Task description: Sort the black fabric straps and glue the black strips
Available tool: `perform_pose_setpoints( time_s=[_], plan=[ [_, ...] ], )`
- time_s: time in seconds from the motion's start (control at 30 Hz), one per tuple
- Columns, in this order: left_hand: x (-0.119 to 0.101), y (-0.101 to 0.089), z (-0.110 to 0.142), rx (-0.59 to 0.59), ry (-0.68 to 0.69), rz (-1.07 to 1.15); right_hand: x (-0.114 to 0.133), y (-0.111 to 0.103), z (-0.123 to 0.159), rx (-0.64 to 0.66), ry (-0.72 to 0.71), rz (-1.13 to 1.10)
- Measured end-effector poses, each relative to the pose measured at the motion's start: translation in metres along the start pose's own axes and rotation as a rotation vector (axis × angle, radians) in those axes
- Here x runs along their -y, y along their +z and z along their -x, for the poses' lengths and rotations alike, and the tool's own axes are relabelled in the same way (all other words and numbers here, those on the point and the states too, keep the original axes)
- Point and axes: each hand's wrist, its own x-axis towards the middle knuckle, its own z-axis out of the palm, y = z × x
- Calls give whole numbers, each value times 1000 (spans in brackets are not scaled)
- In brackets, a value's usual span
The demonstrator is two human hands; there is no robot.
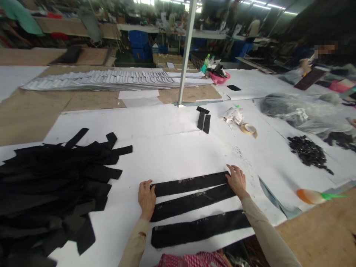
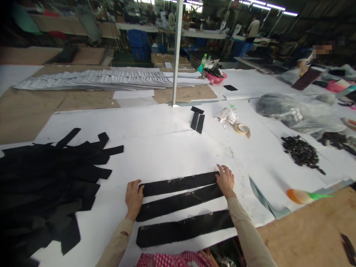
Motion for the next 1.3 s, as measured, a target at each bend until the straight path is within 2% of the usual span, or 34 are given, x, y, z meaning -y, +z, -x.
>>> perform_pose_setpoints(
  time_s=[0.07,0.13,0.2,0.27,0.33,0.43,0.57,0.67,0.8,0.9,1.0,1.1,1.2,1.3],
  plan=[
    [4,-7,2,-29,29,6,2,-3,9,-66,-115,25],
    [10,-17,7,-2,125,-8,-1,-3,19,-44,-296,29],
    [19,-27,17,107,295,-73,-8,1,29,42,-449,34],
    [29,-35,28,233,452,-174,-18,6,37,111,-522,69],
    [37,-39,38,294,513,-264,-28,11,44,139,-526,114],
    [41,-36,46,309,526,-330,-41,14,49,150,-504,140],
    [31,-26,46,311,560,-310,-54,9,53,130,-431,137],
    [24,-25,45,273,566,-273,-58,-3,60,106,-372,110],
    [25,-43,63,179,542,-195,-57,-28,87,2,-352,0],
    [35,-60,95,193,558,-133,-57,-38,123,25,-367,-85],
    [47,-66,124,209,591,-129,-59,-33,158,62,-341,-82],
    [52,-62,137,208,618,-163,-61,-21,177,31,-308,-40],
    [50,-55,137,210,646,-192,-64,-13,175,16,-312,-28],
    [45,-49,137,207,676,-216,-65,-13,161,26,-317,-15]
  ],
)
